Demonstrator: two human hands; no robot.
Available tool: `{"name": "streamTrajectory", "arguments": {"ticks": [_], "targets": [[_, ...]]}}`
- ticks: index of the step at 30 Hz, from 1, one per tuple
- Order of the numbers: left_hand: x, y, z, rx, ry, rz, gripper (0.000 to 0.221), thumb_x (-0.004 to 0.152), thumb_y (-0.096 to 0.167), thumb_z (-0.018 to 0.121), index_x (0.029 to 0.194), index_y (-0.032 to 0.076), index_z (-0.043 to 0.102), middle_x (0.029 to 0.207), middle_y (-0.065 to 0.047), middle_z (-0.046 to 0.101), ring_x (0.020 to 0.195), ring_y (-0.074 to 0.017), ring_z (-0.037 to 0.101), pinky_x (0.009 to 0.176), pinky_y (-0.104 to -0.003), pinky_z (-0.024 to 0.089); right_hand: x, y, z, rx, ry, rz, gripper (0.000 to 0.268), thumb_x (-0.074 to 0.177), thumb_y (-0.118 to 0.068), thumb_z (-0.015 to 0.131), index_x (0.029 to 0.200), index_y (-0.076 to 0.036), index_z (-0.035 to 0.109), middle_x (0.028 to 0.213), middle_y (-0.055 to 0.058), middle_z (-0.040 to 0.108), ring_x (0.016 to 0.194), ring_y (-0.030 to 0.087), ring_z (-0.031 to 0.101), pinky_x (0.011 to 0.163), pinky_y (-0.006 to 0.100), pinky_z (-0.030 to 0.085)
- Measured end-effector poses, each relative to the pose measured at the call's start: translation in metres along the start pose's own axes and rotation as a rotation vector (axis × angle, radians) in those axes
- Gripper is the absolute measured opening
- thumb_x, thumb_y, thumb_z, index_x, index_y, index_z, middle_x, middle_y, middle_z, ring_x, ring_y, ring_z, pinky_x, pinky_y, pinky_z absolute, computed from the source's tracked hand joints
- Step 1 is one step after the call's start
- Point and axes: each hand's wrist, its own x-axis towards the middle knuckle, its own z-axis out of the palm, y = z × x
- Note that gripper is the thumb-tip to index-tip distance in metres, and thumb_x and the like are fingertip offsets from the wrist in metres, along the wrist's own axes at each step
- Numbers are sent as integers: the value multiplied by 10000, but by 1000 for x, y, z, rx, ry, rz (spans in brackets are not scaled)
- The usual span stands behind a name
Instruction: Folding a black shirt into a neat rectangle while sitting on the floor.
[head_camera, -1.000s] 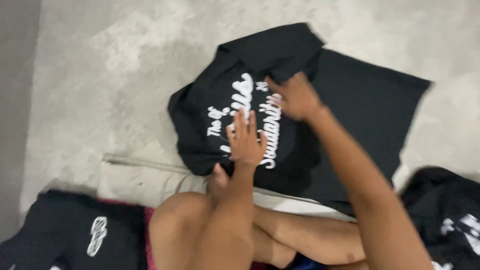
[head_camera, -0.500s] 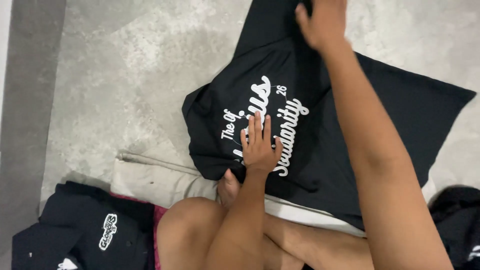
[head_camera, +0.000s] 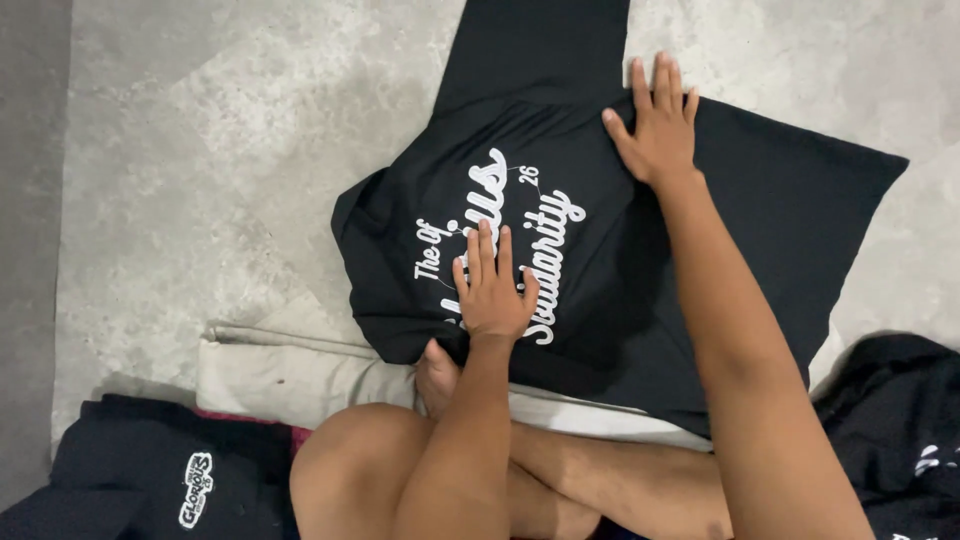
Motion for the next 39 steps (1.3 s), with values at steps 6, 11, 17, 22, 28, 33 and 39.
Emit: {"name": "streamTrajectory", "arguments": {"ticks": [6, 11, 17, 22, 28, 33, 39], "targets": [[1, 1, -3, -44, 46, 2, 620, 844, 383, 423, 1411, 154, 317, 1498, -78, 223, 1383, -233, 214, 1066, -464, 233, 7, 28, -12, 72, 38, -34, 609, 971, -515, 252, 1482, -198, 158, 1499, 135, 21, 1380, 318, 8, 1101, 521, 86], [-2, 0, 1, -42, 13, 2, 625, 841, 381, 439, 1409, 151, 316, 1504, -83, 187, 1385, -249, 191, 1062, -495, 218, -34, 111, -12, 24, 207, 276, 604, 1016, -436, 315, 1476, -89, 133, 1474, 236, 58, 1351, 360, 17, 1076, 561, 82], [-2, -4, 12, -23, 97, 27, 653, 799, 370, 466, 1404, 166, 331, 1491, -90, 231, 1377, -245, 215, 1058, -483, 174, -142, 128, -17, -24, 199, 392, 673, 985, -488, 311, 1489, -67, 159, 1479, 243, 6, 1376, 378, -12, 1101, 567, 63], [0, -3, 21, 5, 228, 36, 606, 794, 366, 452, 1372, 194, 388, 1482, -76, 279, 1368, -216, 250, 1062, -438, 145, -202, 182, 11, -57, 74, 609, 721, 895, -580, 292, 1484, -198, 131, 1515, 173, 63, 1398, 309, 59, 1096, 542, 148], [2, -2, 19, 79, 282, 45, 600, 810, 364, 434, 1380, 179, 395, 1472, -87, 302, 1360, -219, 274, 1067, -420, 134, -186, 185, 6, -5, 72, 578, 750, 884, -581, 322, 1482, -159, 161, 1516, 194, 73, 1407, 313, 58, 1109, 531, 114], [1, -1, 20, 112, 316, 44, 611, 783, 394, 440, 1360, 197, 413, 1455, -75, 336, 1349, -207, 301, 1059, -414, 163, -161, 203, 3, -62, 51, 538, 790, 857, -634, 305, 1487, -187, 140, 1524, 165, 48, 1409, 306, 48, 1107, 531, 121], [3, 0, 21, 109, 281, -8, 641, 784, 383, 441, 1391, 191, 366, 1475, -82, 296, 1358, -216, 277, 1068, -425, 159, -148, 141, -18, -84, 63, 474, 770, 848, -411, 495, 1472, -84, 184, 1478, 289, 126, 1380, 398, 124, 1088, 556, 125]]}}
